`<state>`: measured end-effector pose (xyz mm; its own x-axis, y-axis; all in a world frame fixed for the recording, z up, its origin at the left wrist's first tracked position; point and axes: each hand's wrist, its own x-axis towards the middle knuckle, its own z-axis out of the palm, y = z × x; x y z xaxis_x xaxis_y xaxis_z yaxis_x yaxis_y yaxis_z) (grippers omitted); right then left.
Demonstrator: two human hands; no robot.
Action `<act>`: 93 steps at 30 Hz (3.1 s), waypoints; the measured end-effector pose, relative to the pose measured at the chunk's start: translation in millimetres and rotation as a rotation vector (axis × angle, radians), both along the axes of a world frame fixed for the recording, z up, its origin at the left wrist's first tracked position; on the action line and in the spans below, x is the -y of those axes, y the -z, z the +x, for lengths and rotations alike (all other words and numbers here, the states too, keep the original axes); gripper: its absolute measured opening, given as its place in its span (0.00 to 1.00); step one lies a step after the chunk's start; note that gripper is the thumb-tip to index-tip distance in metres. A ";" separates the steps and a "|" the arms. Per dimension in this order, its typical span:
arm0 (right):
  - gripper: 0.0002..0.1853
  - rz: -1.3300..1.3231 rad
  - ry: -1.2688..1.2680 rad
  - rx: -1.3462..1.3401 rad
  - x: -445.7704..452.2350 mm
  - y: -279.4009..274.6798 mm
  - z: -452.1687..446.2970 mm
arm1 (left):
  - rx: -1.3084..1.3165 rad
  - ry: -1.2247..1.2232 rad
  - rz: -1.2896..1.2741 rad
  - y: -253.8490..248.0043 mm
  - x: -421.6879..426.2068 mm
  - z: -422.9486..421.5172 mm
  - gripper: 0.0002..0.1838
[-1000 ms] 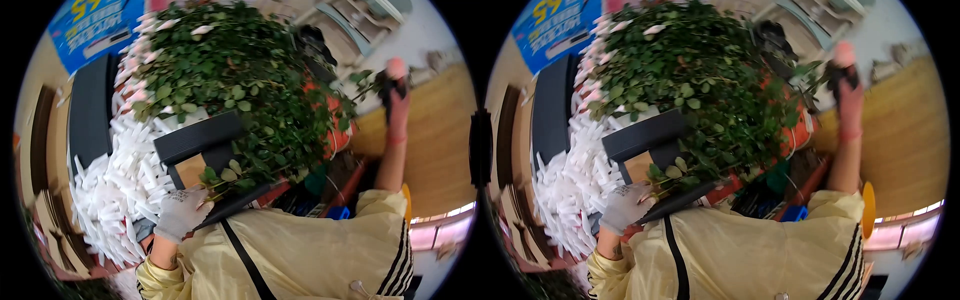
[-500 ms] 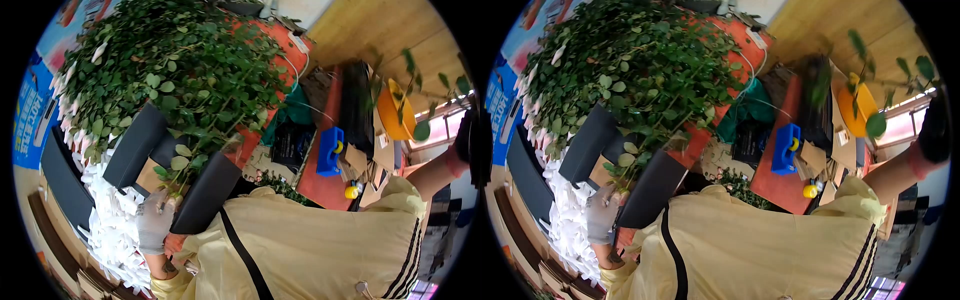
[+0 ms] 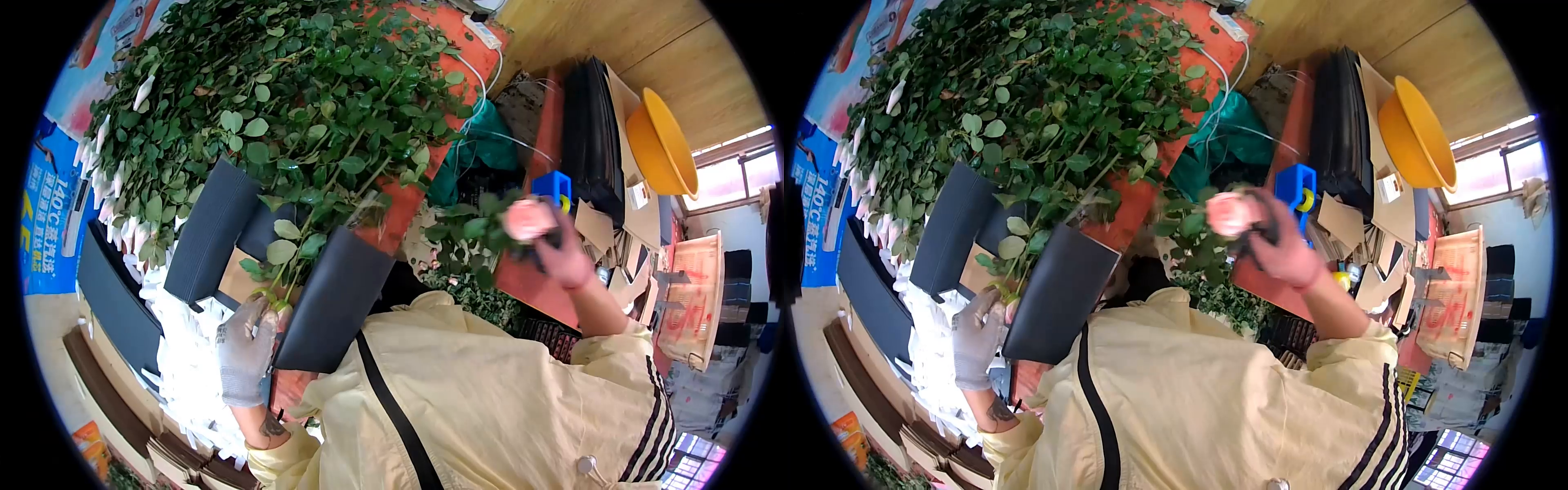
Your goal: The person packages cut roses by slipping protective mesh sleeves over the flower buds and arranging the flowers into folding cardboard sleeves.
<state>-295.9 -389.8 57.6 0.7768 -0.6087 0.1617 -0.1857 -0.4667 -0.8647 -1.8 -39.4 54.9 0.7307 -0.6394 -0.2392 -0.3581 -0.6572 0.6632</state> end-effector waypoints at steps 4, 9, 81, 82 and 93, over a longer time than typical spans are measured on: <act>0.22 -0.007 0.003 -0.423 -13.8 79.0 30.2 | 0.015 -0.030 -0.009 0.9 1.5 -8.6 0.20; 0.15 -0.706 -0.462 -1.129 -18.0 145.7 53.7 | 0.178 0.068 0.032 -12.9 5.0 -10.4 0.20; 0.19 -0.861 -0.319 -0.507 46.4 38.9 9.5 | 0.033 0.144 0.191 -30.5 8.5 -5.8 0.32; 0.18 -0.958 -0.274 -0.492 39.6 65.3 12.5 | 0.029 0.149 0.181 -27.4 5.8 -4.6 0.26; 0.20 -0.459 -0.924 -1.357 -18.7 -34.7 147.4 | 0.070 0.120 0.126 -1.7 -5.4 -7.3 0.32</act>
<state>-148.4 -371.0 92.3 0.5357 -0.0051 -0.8444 -0.1653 -0.9813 -0.0990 -9.1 -33.9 56.6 0.6687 -0.6911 -0.2743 -0.4809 -0.6834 0.5493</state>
